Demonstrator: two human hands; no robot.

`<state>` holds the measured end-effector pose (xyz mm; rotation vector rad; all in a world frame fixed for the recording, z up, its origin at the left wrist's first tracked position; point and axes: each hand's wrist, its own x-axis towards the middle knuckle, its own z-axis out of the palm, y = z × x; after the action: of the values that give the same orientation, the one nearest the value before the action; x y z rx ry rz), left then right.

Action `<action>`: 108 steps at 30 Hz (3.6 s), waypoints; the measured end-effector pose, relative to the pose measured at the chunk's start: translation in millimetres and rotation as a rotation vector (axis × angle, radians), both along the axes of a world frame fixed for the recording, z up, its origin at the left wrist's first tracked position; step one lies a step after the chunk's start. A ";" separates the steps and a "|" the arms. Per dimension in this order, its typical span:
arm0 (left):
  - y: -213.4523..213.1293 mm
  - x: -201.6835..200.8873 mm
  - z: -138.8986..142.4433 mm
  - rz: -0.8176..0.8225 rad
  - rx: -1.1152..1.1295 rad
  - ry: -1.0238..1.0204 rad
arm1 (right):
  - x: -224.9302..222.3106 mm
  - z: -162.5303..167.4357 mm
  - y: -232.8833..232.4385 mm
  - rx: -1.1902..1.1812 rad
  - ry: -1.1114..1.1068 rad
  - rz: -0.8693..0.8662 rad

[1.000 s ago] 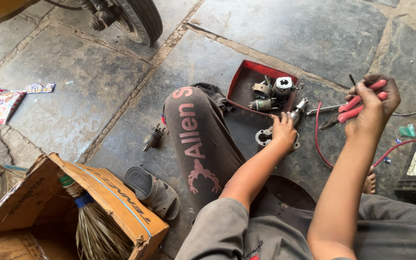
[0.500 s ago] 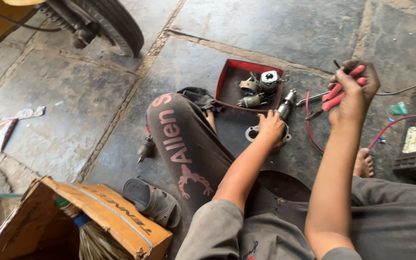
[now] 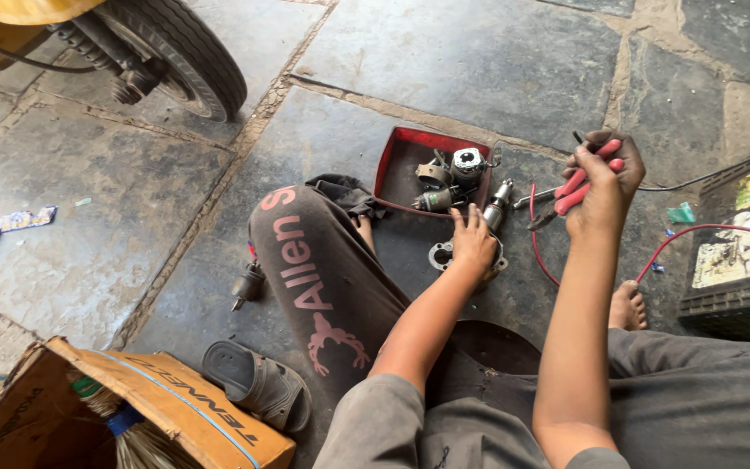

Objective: The person sits on the workshop floor repairing an automotive starter motor. They use a screwdriver and pliers to pry and work on the starter housing, hold the component between their legs, remove a circular end cap, and handle small parts from a red tray of disassembled components.

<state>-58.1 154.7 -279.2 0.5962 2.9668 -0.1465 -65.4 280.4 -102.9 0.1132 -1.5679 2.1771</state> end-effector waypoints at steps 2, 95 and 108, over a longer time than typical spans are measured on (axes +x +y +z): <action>0.4 2.4 4.3 0.011 -0.042 -0.078 | 0.0 -0.9 -0.2 -0.012 -0.003 0.004; 10.1 -9.3 -20.1 0.112 -0.016 -0.078 | 6.3 5.7 -4.5 0.003 0.015 -0.114; 3.9 -4.2 -18.9 0.191 0.125 -0.122 | 6.6 3.3 -5.0 0.001 0.052 -0.087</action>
<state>-62.3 158.6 -298.0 0.3184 2.9075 0.0892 -58.8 275.4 -99.6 0.0996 -1.5168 2.0906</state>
